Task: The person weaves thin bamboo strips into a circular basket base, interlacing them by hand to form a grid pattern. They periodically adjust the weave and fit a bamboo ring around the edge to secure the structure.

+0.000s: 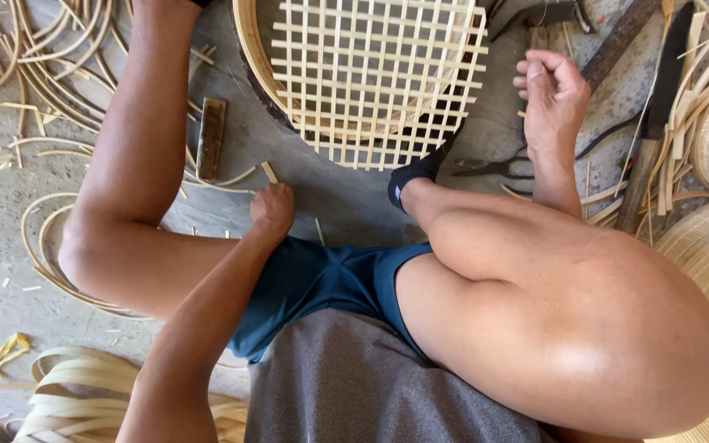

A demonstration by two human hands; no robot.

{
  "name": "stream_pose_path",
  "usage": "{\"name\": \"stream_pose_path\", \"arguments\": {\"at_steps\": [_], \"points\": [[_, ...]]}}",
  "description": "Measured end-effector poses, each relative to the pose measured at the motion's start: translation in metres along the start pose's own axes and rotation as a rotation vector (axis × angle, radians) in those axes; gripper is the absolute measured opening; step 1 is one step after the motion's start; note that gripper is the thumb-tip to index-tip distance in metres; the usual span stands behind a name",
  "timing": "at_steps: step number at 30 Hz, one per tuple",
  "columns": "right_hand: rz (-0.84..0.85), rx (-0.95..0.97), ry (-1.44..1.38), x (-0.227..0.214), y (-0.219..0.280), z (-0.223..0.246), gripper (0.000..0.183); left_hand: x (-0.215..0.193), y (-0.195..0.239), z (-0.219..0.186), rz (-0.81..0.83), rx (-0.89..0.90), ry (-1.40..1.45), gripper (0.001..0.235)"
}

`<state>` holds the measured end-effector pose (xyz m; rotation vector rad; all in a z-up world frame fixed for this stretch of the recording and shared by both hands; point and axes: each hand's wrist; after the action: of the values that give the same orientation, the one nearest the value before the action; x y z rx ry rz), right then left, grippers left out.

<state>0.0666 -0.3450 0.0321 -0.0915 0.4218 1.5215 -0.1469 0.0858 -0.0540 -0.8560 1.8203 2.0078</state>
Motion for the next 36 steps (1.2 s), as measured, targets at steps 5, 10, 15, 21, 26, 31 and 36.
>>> {"name": "stream_pose_path", "arguments": {"at_steps": [5, 10, 15, 21, 26, 31, 36], "points": [[0.01, -0.062, 0.032, -0.002, 0.009, 0.012, 0.018, -0.066, 0.027, 0.017, -0.062, 0.033, 0.09, 0.022], [0.363, -0.324, 0.033, 0.029, 0.007, 0.075, 0.017, -0.173, 0.065, -0.005, -0.16, 0.243, 1.408, 0.014], [0.872, -0.142, 0.091, 0.1, -0.01, 0.121, 0.026, -0.206, 0.05, -0.095, -0.263, 0.508, 1.723, 0.017], [0.931, -0.145, 0.437, 0.129, -0.029, 0.112, 0.019, -0.193, 0.03, -0.109, -0.201, 0.388, 1.675, 0.018], [1.046, 0.125, 0.538, 0.154, -0.047, 0.082, 0.017, -0.175, 0.007, -0.093, -0.274, 0.146, 1.444, 0.017], [1.004, -0.24, 0.634, 0.174, -0.069, 0.069, 0.015, -0.164, -0.014, -0.056, -0.873, 0.259, 1.046, 0.018], [1.02, -0.053, 0.641, 0.186, -0.067, 0.07, 0.014, -0.14, -0.018, -0.057, -0.962, 0.385, 0.64, 0.015]]}}
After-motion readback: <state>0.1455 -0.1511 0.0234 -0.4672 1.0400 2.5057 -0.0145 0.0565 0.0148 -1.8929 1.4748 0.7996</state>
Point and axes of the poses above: each hand's wrist, its own y-axis away from the middle knuckle, its own x-axis out of the palm, z = x × y, and after that the axes turned 1 degree about -x, right-handed
